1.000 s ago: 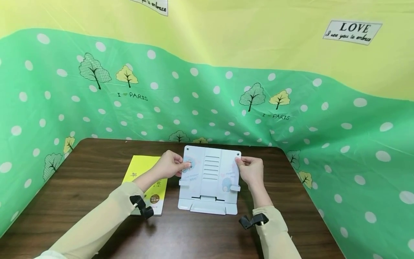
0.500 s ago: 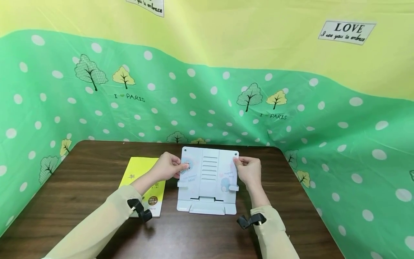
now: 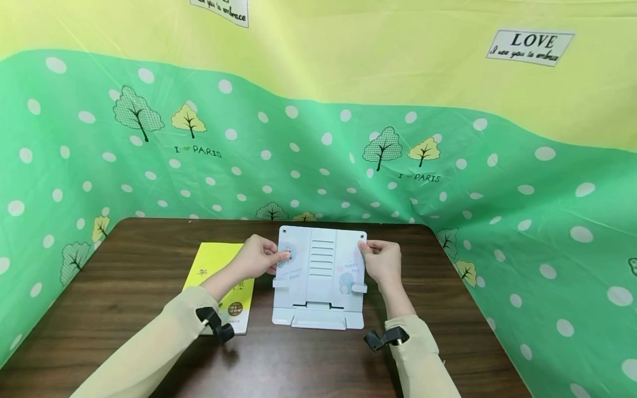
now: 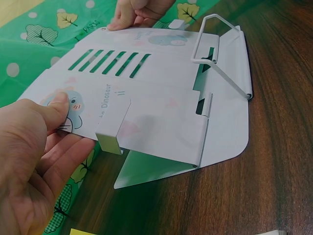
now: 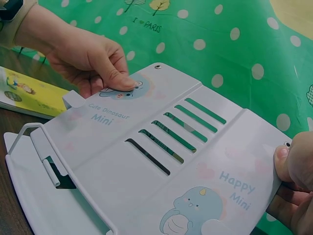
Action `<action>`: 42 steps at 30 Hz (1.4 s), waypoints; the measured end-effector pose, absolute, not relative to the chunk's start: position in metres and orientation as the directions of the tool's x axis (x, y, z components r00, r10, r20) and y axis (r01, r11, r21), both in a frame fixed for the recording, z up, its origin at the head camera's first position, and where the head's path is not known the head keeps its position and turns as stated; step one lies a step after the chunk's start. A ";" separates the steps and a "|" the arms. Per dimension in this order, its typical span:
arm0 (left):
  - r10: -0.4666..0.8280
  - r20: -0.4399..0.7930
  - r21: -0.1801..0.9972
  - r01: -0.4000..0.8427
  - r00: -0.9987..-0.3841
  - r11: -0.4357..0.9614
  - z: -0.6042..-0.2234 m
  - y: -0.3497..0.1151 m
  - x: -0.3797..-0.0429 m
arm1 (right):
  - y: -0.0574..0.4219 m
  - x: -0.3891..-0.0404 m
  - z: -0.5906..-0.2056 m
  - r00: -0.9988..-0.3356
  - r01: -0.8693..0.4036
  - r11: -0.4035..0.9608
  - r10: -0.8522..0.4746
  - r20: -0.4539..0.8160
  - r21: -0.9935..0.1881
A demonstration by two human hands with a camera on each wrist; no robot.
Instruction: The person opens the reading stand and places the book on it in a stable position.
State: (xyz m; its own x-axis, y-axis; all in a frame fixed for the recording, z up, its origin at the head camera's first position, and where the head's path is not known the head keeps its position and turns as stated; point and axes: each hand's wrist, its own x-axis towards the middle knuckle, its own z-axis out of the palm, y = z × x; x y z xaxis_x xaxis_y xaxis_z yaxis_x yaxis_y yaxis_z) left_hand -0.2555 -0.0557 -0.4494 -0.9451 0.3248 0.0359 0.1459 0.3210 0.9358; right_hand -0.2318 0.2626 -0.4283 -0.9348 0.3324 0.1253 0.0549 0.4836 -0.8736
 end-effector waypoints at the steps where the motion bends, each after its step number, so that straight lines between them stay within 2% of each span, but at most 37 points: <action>1: 0.325 0.037 0.937 0.146 -0.945 0.318 -0.450 -0.056 -0.255 | 0.262 -0.232 -0.428 -0.935 0.056 0.487 0.332 0.125 -0.872; 10: 0.313 0.049 0.944 0.147 -0.948 0.296 -0.452 -0.060 -0.256 | 0.256 -0.233 -0.424 -0.930 0.038 0.537 0.328 0.167 -0.843; 18: 0.331 0.099 0.917 0.215 -0.938 0.336 -0.452 -0.058 -0.260 | 0.256 -0.233 -0.416 -0.911 -0.016 0.662 0.300 0.284 -0.750; 30: 0.338 0.152 0.867 0.290 -0.929 0.405 -0.448 -0.073 -0.251 | 0.254 -0.219 -0.408 -0.849 -0.123 0.775 0.242 0.470 -0.620; 42: 0.327 0.145 0.863 0.281 -0.934 0.419 -0.438 -0.106 -0.237 | 0.242 -0.206 -0.396 -0.835 -0.189 0.756 0.212 0.507 -0.627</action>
